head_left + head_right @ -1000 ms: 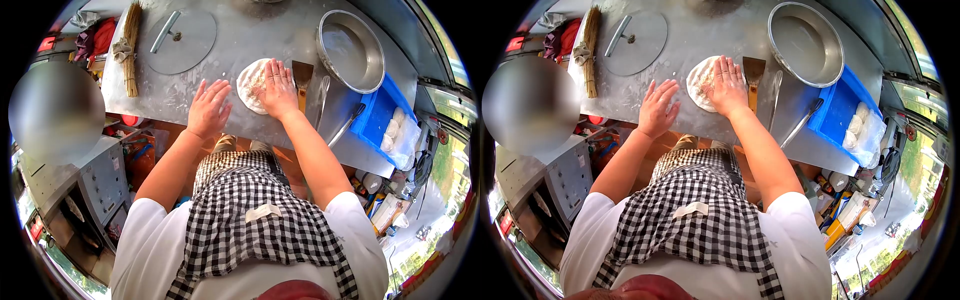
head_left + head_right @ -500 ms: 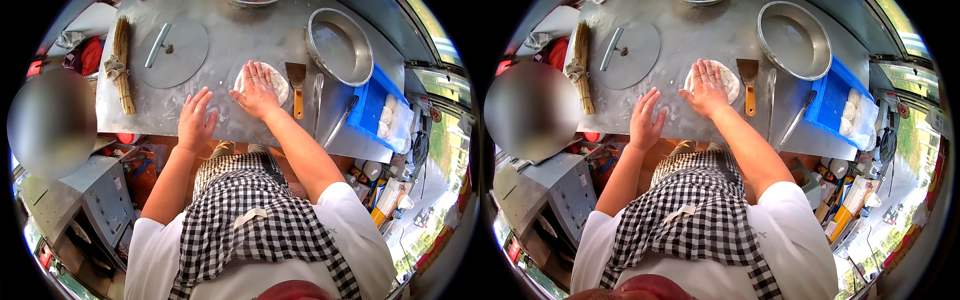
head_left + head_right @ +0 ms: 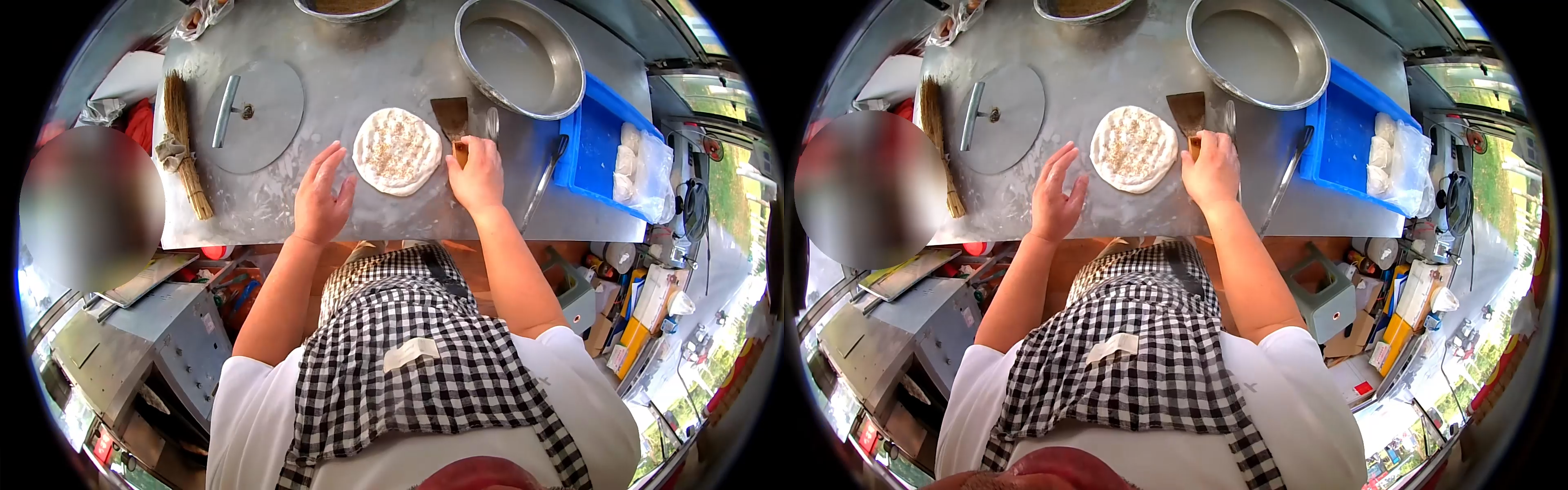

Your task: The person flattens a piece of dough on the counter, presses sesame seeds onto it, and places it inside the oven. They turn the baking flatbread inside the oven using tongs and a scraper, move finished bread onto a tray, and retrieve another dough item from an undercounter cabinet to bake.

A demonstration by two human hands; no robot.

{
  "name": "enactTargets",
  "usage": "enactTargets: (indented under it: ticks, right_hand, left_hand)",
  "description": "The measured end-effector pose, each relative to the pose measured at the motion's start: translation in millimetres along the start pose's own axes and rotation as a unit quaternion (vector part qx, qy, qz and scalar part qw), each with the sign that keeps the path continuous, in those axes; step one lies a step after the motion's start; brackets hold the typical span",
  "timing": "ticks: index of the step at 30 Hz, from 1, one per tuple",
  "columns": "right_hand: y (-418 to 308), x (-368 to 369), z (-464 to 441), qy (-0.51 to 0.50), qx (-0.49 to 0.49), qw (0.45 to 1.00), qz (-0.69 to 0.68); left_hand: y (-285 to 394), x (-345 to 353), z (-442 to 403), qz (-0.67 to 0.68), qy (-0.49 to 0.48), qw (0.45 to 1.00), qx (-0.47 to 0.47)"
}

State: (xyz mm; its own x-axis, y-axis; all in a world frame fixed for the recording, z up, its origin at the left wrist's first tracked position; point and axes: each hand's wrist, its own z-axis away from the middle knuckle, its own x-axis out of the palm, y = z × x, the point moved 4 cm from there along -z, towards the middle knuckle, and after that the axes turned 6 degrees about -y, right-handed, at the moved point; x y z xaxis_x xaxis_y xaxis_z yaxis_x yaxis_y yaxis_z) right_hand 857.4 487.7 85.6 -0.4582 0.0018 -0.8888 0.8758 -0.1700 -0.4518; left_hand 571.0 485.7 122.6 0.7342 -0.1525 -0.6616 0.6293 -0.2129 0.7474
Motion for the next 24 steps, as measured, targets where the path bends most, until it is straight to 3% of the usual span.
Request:
enactTargets:
  ticks: [2, 7, 10, 16, 19, 24]
  right_hand:
    - [11, 2, 1, -0.059, 0.031, 0.998, -0.011]
    - [29, -12, -13, -0.035, 0.03, 0.999, -0.001]
    - [36, -24, -18, -0.028, 0.019, 0.999, 0.01]
    - [36, -45, -19, 0.0, -0.046, 0.998, -0.031]
    - [32, -53, -15, -0.004, -0.079, 0.993, -0.082]
    - [21, -52, -18, -0.029, -0.098, 0.978, -0.181]
  left_hand:
    - [6, 16, -4, -0.023, -0.005, 1.0, 0.02]
    - [35, 56, -21, -0.036, -0.062, 0.997, 0.032]
    - [52, 83, -37, -0.118, -0.076, 0.986, 0.085]
    - [50, 154, -42, -0.292, -0.22, 0.926, 0.098]
    - [56, 156, -45, -0.293, -0.235, 0.921, 0.099]
    - [60, 144, -56, -0.309, -0.179, 0.932, 0.064]
